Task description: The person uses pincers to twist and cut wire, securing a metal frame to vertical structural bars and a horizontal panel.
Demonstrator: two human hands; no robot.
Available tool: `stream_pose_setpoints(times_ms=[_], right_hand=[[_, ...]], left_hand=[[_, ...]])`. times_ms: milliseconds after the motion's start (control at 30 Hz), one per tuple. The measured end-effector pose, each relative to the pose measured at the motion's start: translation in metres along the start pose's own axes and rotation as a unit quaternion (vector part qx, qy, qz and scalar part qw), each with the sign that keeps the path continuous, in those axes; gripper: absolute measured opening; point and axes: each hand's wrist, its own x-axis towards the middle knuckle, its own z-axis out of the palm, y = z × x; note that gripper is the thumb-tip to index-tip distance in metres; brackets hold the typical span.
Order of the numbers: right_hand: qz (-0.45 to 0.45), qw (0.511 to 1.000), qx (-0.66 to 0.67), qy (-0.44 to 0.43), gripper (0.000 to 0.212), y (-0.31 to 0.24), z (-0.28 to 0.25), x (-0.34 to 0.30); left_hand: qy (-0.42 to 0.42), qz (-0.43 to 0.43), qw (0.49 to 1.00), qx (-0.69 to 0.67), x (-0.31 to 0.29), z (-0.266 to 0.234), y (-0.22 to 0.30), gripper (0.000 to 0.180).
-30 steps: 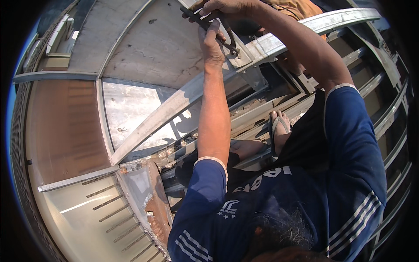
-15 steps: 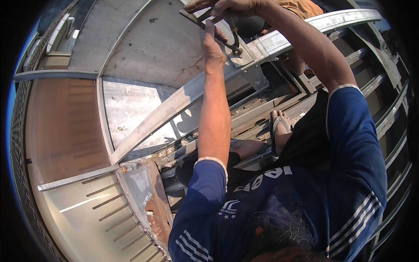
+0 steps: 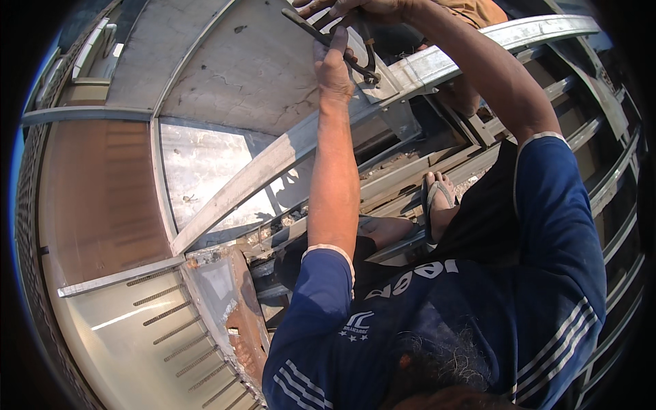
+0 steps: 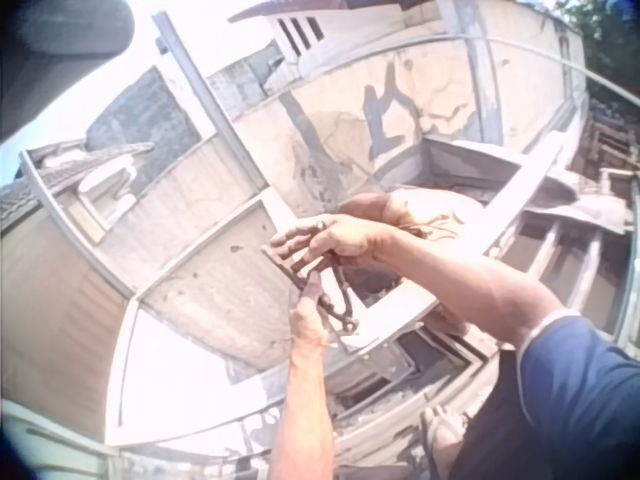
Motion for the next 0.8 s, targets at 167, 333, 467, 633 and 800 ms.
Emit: stream_pose_setpoints(times_ms=[167,333,467,633,800], right_hand=[[-0.007,1.0,0.019,-0.022,0.06,0.004,-0.004,0.002],[-0.026,0.999,0.022,0.017,0.062,0.009,0.003,0.004],[-0.031,0.994,0.094,-0.04,0.062,0.022,-0.006,0.014],[-0.027,0.976,0.134,-0.172,0.066,0.018,-0.009,0.014],[0.033,0.94,0.207,-0.269,0.065,0.02,-0.007,0.025]], left_hand=[[-0.002,0.005,1.0,0.015,-0.001,-0.002,-0.003,0.032],[0.004,0.017,0.999,0.028,-0.002,0.0,-0.003,0.032],[0.003,0.078,0.996,0.036,-0.018,0.018,0.0,0.034],[-0.071,0.008,0.997,0.035,-0.026,-0.001,0.002,0.039],[-0.143,-0.105,0.982,-0.068,-0.012,0.007,0.006,0.028]])
